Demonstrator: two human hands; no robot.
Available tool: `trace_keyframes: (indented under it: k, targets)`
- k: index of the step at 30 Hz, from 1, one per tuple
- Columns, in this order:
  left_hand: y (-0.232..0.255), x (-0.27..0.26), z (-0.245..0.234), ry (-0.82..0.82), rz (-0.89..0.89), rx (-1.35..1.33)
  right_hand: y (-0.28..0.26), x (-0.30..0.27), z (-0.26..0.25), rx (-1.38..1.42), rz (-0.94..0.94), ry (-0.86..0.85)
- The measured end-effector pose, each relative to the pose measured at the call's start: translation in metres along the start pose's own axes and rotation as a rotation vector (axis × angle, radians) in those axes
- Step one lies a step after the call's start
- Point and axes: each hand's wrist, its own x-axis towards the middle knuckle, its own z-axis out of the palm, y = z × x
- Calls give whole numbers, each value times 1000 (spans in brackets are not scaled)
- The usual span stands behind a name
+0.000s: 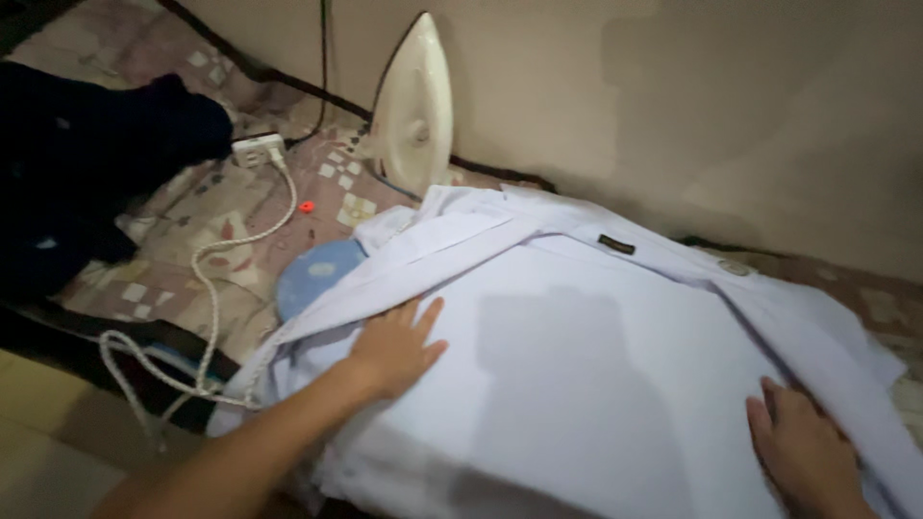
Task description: The person irons a white shirt laid out on a bed. They use a handheld iron to smooth the fabric, repeatedly moving the iron across the shirt and adjusting its position with their hands.
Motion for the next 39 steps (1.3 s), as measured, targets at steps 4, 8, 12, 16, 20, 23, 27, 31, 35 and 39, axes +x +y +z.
trace_keyframes:
  k: [4, 8, 12, 16, 20, 23, 27, 31, 35, 39]
  targets:
    - [14, 12, -6, -232, -37, 0, -107, 49, -14, -197, -157, -299]
    - [-4, 12, -20, -336, 7, -120, -270, 102, -18, 499, -591, -27]
    - [-24, 11, -28, -354, 115, -155, -429, 156, -31, 996, -469, -16]
    - [-20, 21, -31, -404, 118, -149, -521, 193, -30, 1424, -192, -254]
    - [-11, 37, -30, -565, -59, -124, -566, 200, -30, 1346, -280, -105]
    - [-3, 48, -16, -553, 51, -18, -591, 189, -48, 1221, -189, -116]
    - [1, 58, 9, -432, 99, -1, -603, 172, -108, 1743, -247, -442]
    - [3, 55, 23, -299, -2, -77, -577, 155, -187, 2022, -478, -603]
    - [-5, 46, 12, -224, 203, -180, -505, 127, -248, 2039, -393, -574]
    - [-23, 28, -37, 371, -219, -805, -425, 100, -280, 2068, -169, -508]
